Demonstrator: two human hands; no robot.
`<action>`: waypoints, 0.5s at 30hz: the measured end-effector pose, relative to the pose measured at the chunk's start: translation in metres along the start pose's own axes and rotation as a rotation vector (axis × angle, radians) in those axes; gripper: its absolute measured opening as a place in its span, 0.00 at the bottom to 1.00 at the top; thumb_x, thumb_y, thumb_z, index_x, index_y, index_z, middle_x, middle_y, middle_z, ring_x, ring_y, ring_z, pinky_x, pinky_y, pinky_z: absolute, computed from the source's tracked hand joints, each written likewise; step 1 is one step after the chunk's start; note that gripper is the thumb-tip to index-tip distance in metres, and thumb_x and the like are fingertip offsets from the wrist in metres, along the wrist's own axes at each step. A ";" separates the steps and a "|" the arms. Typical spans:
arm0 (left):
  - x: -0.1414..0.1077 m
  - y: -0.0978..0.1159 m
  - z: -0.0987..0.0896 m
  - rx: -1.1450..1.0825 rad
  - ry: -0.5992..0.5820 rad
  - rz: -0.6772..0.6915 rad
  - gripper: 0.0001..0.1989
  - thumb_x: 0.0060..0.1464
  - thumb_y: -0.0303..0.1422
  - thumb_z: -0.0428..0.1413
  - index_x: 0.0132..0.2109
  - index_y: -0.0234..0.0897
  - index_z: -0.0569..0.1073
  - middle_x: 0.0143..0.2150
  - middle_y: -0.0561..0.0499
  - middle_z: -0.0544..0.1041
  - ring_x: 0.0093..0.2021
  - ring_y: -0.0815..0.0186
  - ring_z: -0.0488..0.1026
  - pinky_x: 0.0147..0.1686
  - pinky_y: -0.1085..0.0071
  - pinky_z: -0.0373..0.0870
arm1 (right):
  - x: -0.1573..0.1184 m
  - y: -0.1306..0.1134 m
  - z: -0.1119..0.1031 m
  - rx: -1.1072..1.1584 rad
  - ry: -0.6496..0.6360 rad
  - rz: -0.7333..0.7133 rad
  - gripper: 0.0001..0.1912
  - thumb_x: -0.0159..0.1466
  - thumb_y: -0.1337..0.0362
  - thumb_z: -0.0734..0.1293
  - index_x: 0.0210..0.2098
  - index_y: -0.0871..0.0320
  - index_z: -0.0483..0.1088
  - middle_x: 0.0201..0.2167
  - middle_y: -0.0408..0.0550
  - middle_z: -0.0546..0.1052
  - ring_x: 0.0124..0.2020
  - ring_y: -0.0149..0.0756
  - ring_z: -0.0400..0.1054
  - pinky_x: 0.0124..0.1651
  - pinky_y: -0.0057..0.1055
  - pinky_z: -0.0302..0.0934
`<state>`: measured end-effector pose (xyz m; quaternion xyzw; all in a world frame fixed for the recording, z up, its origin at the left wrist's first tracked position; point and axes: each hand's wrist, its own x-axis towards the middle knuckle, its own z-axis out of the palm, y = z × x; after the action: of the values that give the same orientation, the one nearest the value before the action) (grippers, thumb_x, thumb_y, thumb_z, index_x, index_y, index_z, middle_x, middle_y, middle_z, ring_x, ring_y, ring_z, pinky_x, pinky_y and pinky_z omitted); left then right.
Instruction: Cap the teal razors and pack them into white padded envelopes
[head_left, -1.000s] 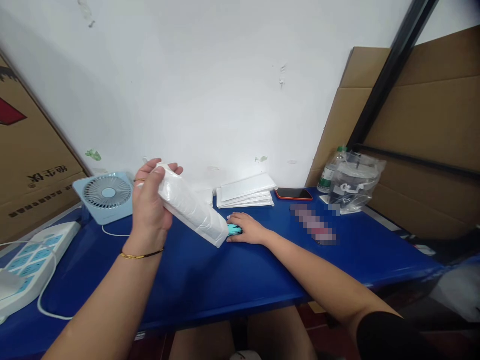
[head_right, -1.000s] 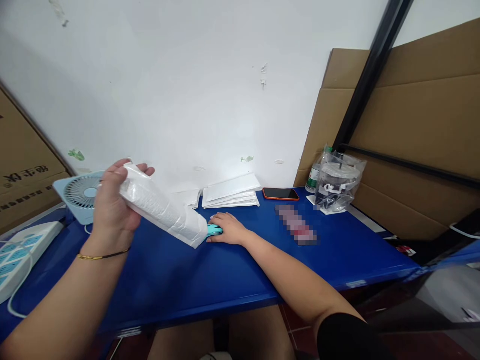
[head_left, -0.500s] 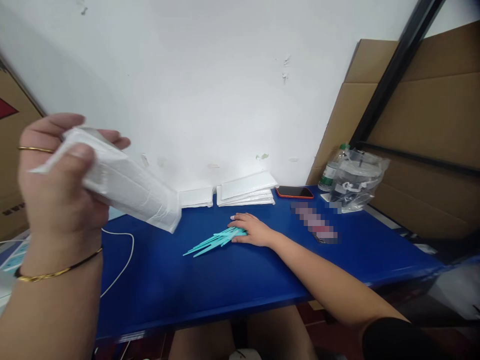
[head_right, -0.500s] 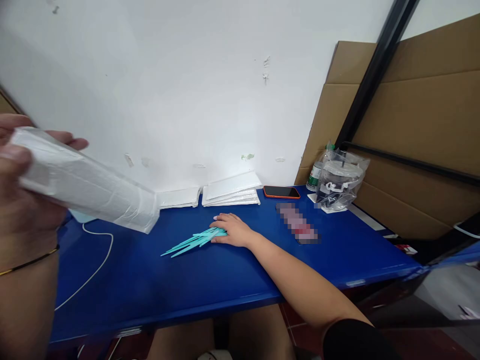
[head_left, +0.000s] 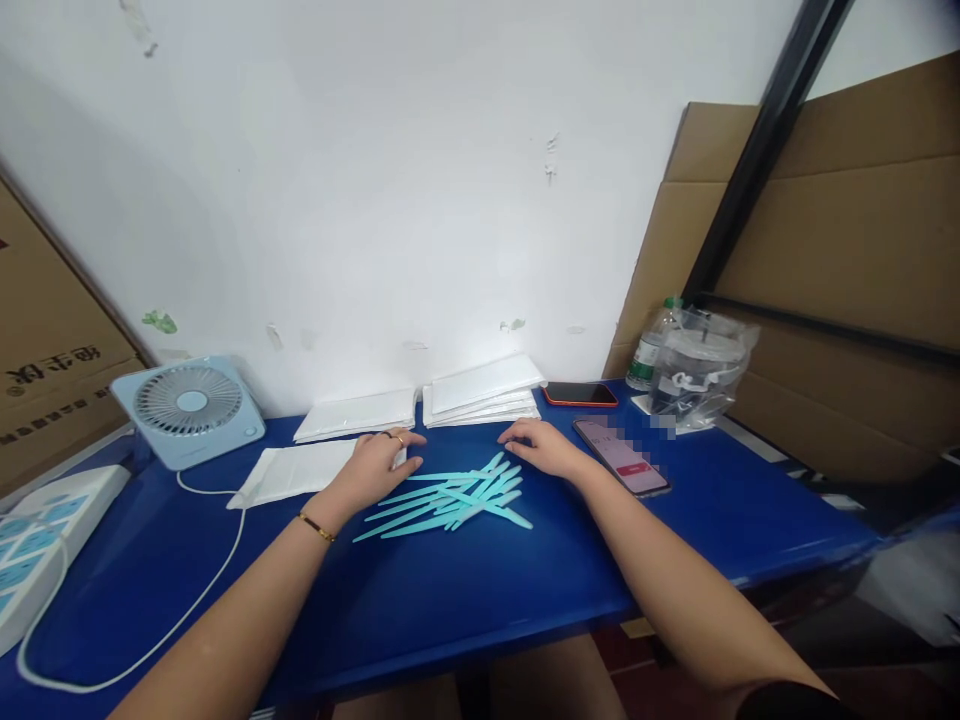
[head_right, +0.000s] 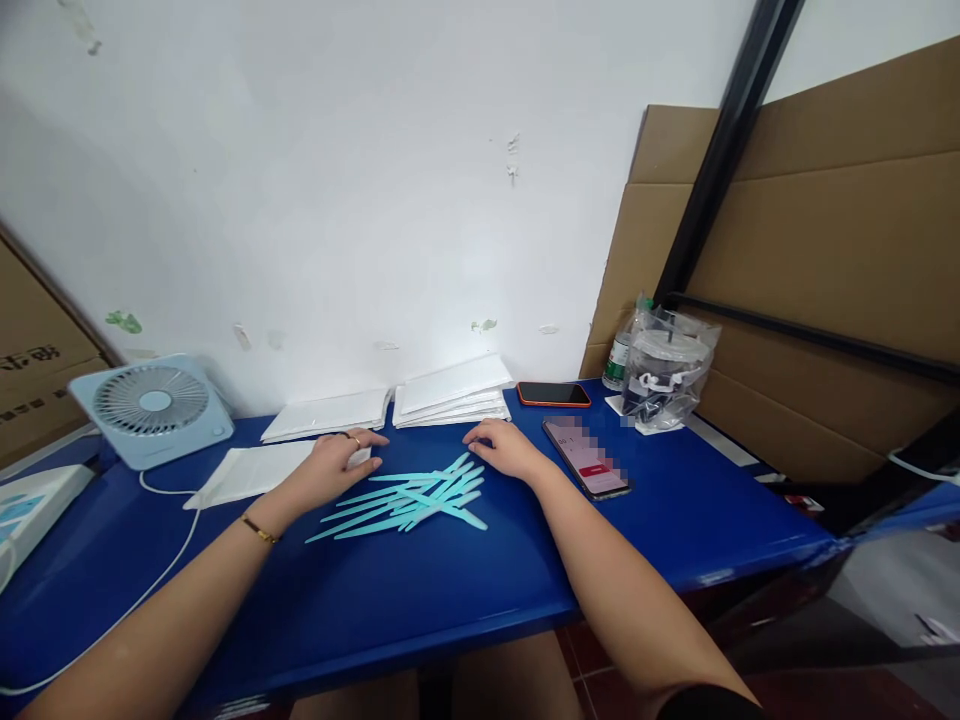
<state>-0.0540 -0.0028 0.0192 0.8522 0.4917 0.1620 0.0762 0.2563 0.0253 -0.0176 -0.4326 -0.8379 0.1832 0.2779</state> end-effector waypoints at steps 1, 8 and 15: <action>0.003 0.004 0.003 0.001 -0.038 0.029 0.17 0.56 0.41 0.47 0.50 0.45 0.71 0.51 0.49 0.73 0.51 0.59 0.68 0.53 0.61 0.55 | 0.001 0.004 0.001 -0.008 -0.013 -0.001 0.12 0.62 0.61 0.63 0.42 0.54 0.74 0.40 0.49 0.74 0.40 0.38 0.68 0.42 0.34 0.61; 0.027 0.016 0.020 -0.021 -0.259 0.007 0.08 0.49 0.37 0.52 0.32 0.41 0.74 0.29 0.53 0.76 0.31 0.65 0.71 0.35 0.71 0.61 | -0.002 0.004 0.000 0.027 -0.127 -0.031 0.07 0.55 0.59 0.69 0.31 0.56 0.76 0.33 0.46 0.71 0.32 0.33 0.67 0.36 0.29 0.61; 0.036 0.012 0.033 -0.111 -0.165 -0.026 0.09 0.51 0.39 0.51 0.33 0.41 0.73 0.29 0.53 0.76 0.30 0.65 0.71 0.31 0.72 0.60 | 0.003 -0.003 0.011 0.121 -0.072 -0.015 0.11 0.58 0.56 0.67 0.32 0.57 0.76 0.32 0.46 0.71 0.31 0.31 0.66 0.33 0.27 0.59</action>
<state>-0.0164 0.0231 -0.0006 0.8507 0.4849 0.1171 0.1657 0.2457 0.0253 -0.0233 -0.4021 -0.8379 0.2466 0.2747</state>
